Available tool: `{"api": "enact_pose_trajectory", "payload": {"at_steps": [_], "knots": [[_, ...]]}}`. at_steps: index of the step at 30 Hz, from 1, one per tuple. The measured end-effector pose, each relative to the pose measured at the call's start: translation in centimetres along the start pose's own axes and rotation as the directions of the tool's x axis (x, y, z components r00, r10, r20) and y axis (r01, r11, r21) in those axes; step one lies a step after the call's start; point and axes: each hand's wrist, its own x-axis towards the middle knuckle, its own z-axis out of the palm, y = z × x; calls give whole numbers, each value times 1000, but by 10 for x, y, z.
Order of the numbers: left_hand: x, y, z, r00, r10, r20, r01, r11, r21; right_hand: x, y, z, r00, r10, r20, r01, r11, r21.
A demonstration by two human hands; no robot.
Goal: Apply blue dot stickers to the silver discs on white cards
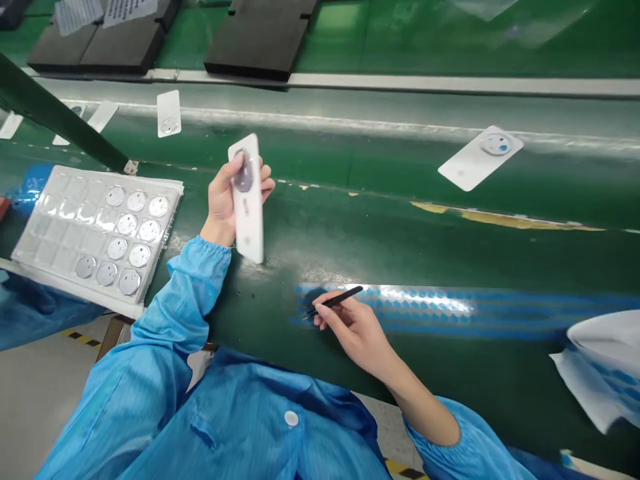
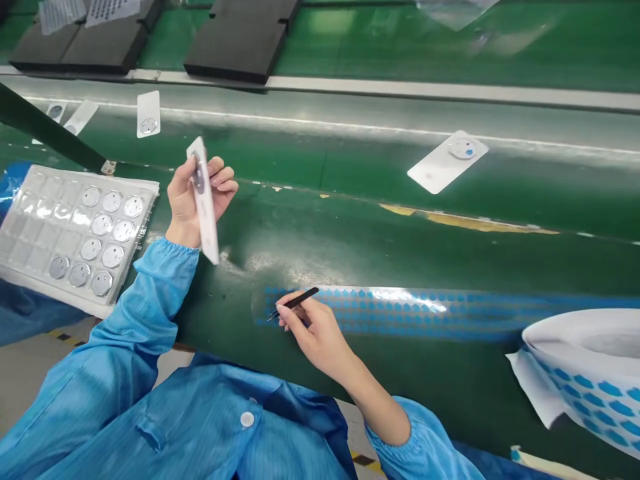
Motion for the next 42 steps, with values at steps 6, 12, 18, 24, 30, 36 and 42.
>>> {"api": "enact_pose_trajectory", "payload": {"at_steps": [6, 12, 18, 24, 30, 36, 42], "knots": [[-57, -8, -30, 862, -391, 321, 433, 899, -66, -4, 13, 14, 996, -76, 43, 81, 985, -154], [-84, -28, -25, 411, -727, 550, 749, 613, 251, -2, 20, 15, 992, -114, 51, 122, 966, -227], [-82, -38, -26, 387, -733, 560, 736, 611, 291, -1, 17, 15, 997, -67, 47, 73, 988, -136], [-91, -36, -18, 554, -605, 572, 637, 750, 178, 9, -7, 3, 993, -47, -107, 64, 985, 158], [-106, -41, -5, 680, -510, 527, 527, 839, 133, 47, -29, -1, 916, -179, -358, 276, 930, 241], [-118, -43, 2, 680, -547, 488, 535, 826, 179, 56, -22, 6, 904, -187, -385, 276, 942, 189], [-120, -45, 4, 666, -561, 492, 566, 809, 156, 51, -21, 4, 904, -193, -381, 269, 950, 158]]}}
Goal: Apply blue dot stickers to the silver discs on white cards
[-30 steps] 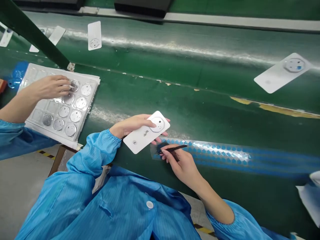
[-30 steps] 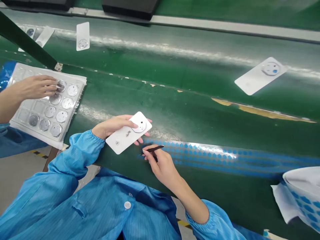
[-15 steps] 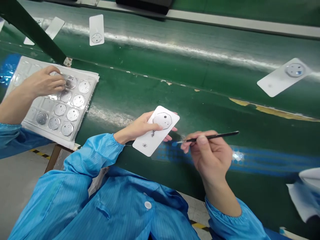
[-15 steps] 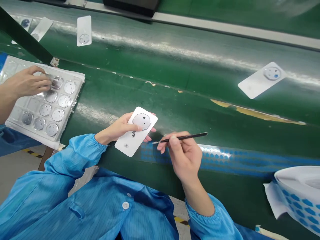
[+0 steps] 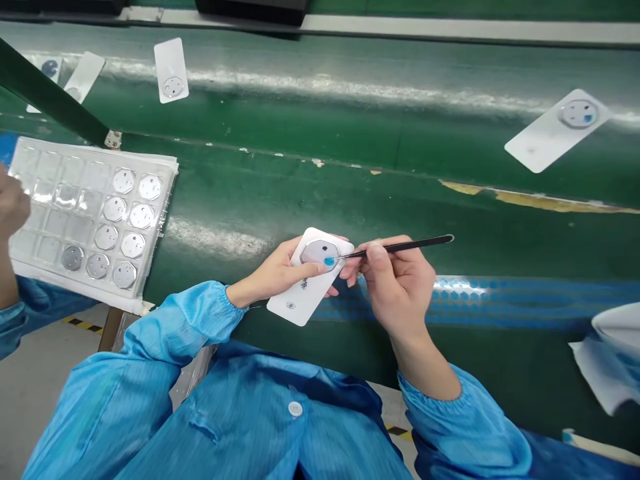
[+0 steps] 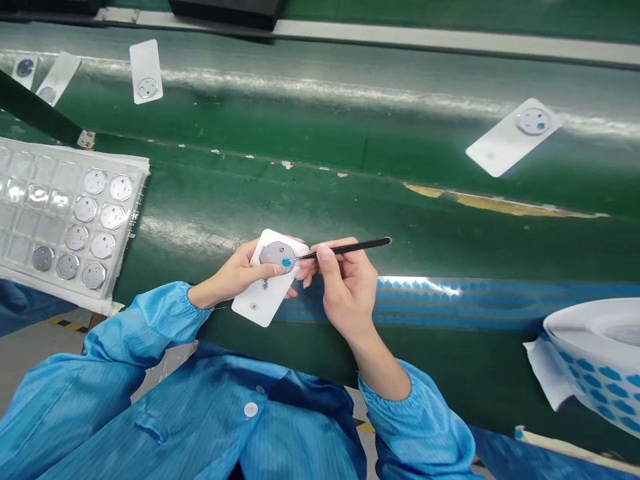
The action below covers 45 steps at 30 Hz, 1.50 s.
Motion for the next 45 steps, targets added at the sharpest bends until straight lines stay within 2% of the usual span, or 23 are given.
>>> {"api": "enact_pose_trajectory", "payload": {"at_steps": [15, 27, 41, 45], "knots": [[0, 1, -1, 1000, 9, 8, -10, 998, 59, 1, -2, 0, 999, 38, -38, -41, 997, -58], [0, 0, -1, 1000, 21, -6, -21, 997, 68, 1, -2, 1, 1000, -3, -30, 0, 995, -100], [2, -4, 5, 993, 26, -117, -18, 997, 71, -2, 3, 2, 999, -40, -17, 38, 994, -102], [0, -5, 4, 994, 23, -106, -16, 997, 69, -1, 3, 3, 999, -45, -17, 43, 994, -97]]}}
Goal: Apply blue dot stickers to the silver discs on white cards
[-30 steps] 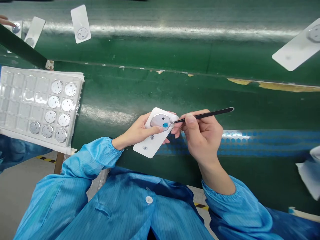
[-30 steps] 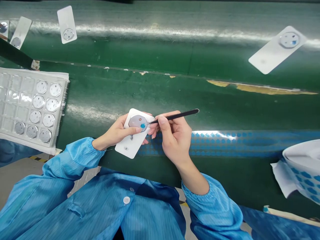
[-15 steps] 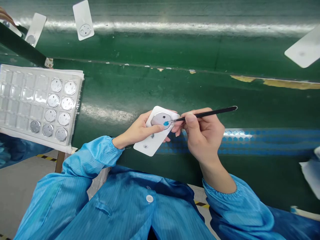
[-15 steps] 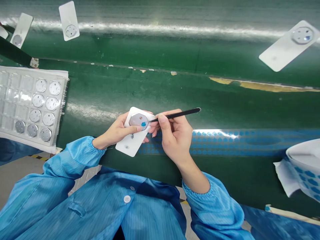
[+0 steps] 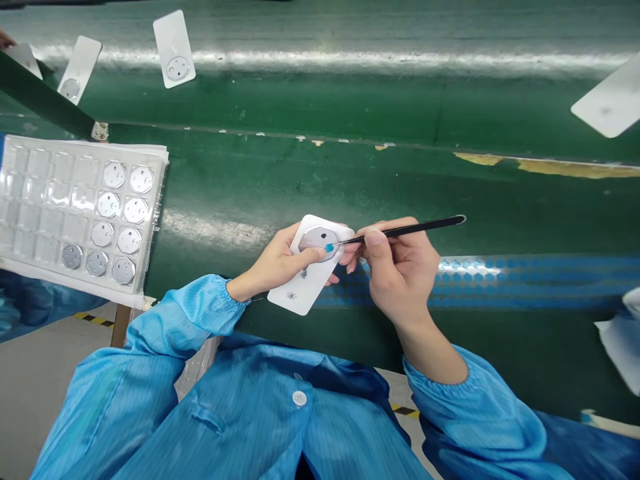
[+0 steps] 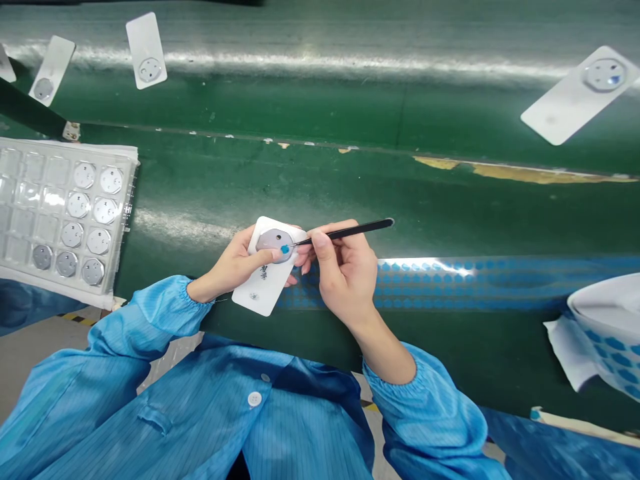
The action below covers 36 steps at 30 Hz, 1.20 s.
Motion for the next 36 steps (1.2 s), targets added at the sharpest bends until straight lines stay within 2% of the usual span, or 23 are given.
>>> {"api": "enact_pose_trajectory", "payload": {"at_steps": [7, 12, 18, 36], "knots": [[-1, 2, -1, 1000, 18, 20, -18, 1000, 0, 0, -1, 0, 1000, -7, 0, 7, 999, 40], [-1, 3, 1, 1000, -15, 4, 15, 1000, -2, 1, -1, -1, 999, 33, 17, -35, 995, 90], [1, 1, -2, 1000, -2, 28, 1, 1000, 7, 1, -2, 0, 998, 70, -7, -69, 995, 74], [1, 0, -3, 999, -11, 42, 10, 1000, 15, 1, -2, 2, 999, 21, -24, -19, 998, 59]]}}
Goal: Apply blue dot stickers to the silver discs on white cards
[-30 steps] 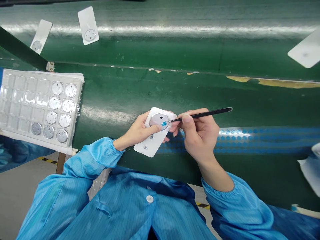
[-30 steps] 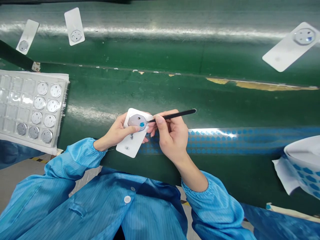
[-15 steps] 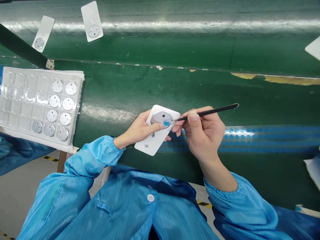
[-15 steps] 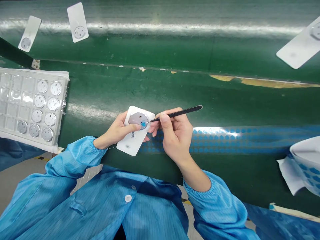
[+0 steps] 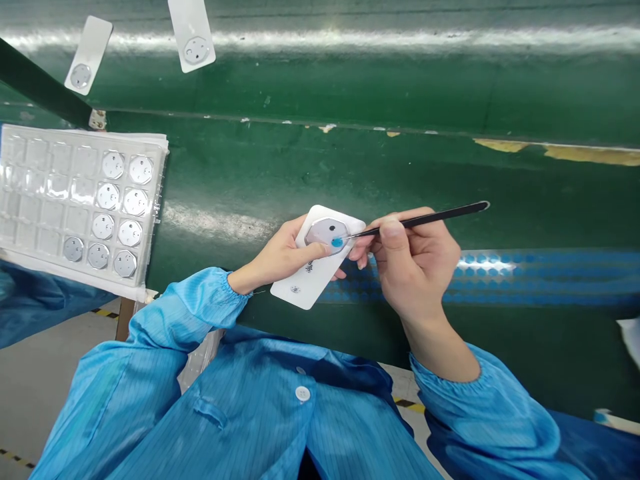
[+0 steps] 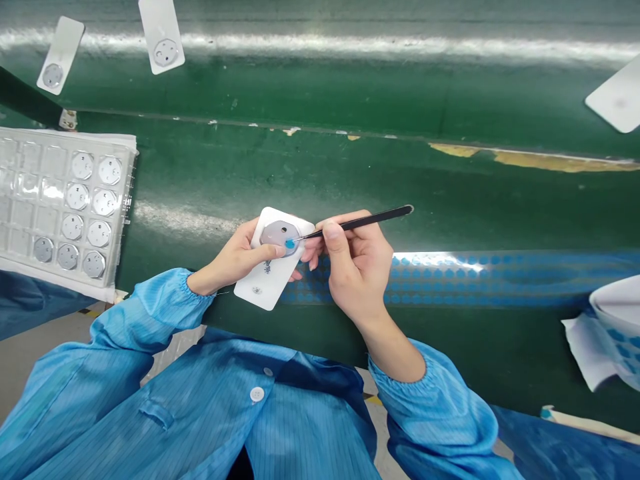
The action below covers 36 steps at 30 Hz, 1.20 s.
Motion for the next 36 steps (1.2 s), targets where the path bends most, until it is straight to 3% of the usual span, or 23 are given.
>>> {"api": "enact_pose_trajectory", "payload": {"at_steps": [6, 36], "knots": [[2, -4, -2, 999, 34, 22, -34, 999, -17, 1, 7, -2, 997, -71, 16, 70, 998, 5], [1, -3, -1, 999, 43, 15, -43, 999, -15, 2, 9, -4, 993, -116, 31, 117, 993, -8]]}}
